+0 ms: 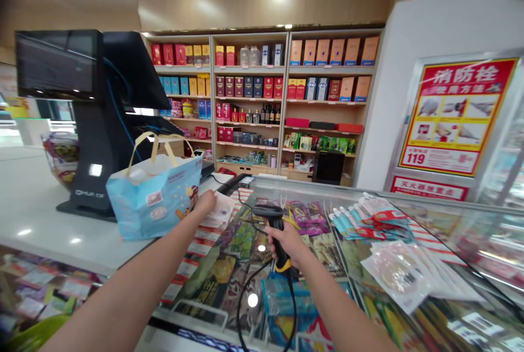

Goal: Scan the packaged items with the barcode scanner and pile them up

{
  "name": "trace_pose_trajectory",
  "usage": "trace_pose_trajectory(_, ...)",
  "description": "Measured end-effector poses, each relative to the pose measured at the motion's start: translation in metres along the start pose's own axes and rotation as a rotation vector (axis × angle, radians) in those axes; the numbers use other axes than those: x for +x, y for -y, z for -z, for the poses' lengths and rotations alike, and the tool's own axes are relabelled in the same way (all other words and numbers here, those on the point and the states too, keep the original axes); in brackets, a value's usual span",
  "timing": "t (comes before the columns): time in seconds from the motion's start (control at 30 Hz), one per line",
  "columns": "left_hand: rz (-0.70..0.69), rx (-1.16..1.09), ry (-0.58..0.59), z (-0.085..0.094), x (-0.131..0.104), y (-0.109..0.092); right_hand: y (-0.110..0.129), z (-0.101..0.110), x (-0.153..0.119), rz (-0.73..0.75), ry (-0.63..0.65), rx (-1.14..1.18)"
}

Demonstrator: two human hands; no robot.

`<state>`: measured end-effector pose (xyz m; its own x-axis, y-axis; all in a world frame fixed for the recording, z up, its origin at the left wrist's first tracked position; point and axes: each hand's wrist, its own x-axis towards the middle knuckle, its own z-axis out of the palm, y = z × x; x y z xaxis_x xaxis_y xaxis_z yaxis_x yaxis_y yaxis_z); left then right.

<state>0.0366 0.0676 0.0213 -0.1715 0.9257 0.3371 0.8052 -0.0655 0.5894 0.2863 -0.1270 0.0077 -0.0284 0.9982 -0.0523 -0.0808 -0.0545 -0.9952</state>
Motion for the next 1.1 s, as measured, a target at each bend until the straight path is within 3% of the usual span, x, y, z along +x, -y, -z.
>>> trace_pose_trajectory(0.13, 0.020, 0.206, 0.087, 0.001, -0.002, 0.002, -0.007, 0.000, 0.001, 0.022, -0.009, 0.003)
trace_pose_trajectory(0.3, -0.162, 0.484, -0.020, 0.002, -0.015, -0.007, -0.006, 0.005, 0.002, 0.028, -0.025, 0.044)
trace_pose_trajectory(0.47, -0.304, 0.380, 0.009, -0.009, -0.034, -0.044, 0.002, 0.008, 0.002, 0.038, -0.036, 0.106)
trace_pose_trajectory(0.57, -0.340, 0.278, 0.127, -0.030, -0.056, -0.080, 0.008, 0.020, -0.004, 0.048, -0.056, 0.123)
trace_pose_trajectory(0.67, -0.372, 0.214, 0.323, -0.060, -0.091, -0.121, 0.012, 0.045, -0.016, 0.068, -0.108, 0.123)
trace_pose_trajectory(0.83, -0.532, 0.133, 0.594, -0.114, -0.168, -0.194, 0.013, 0.107, -0.050, 0.123, -0.259, 0.098)
trace_pose_trajectory(0.97, -0.669, 0.108, 0.662, -0.144, -0.225, -0.245, 0.013, 0.158, -0.083, 0.170, -0.403, 0.063)
trace_pose_trajectory(1.1, -0.760, 0.137, 0.657, -0.158, -0.257, -0.274, 0.013, 0.199, -0.112, 0.173, -0.497, 0.059)
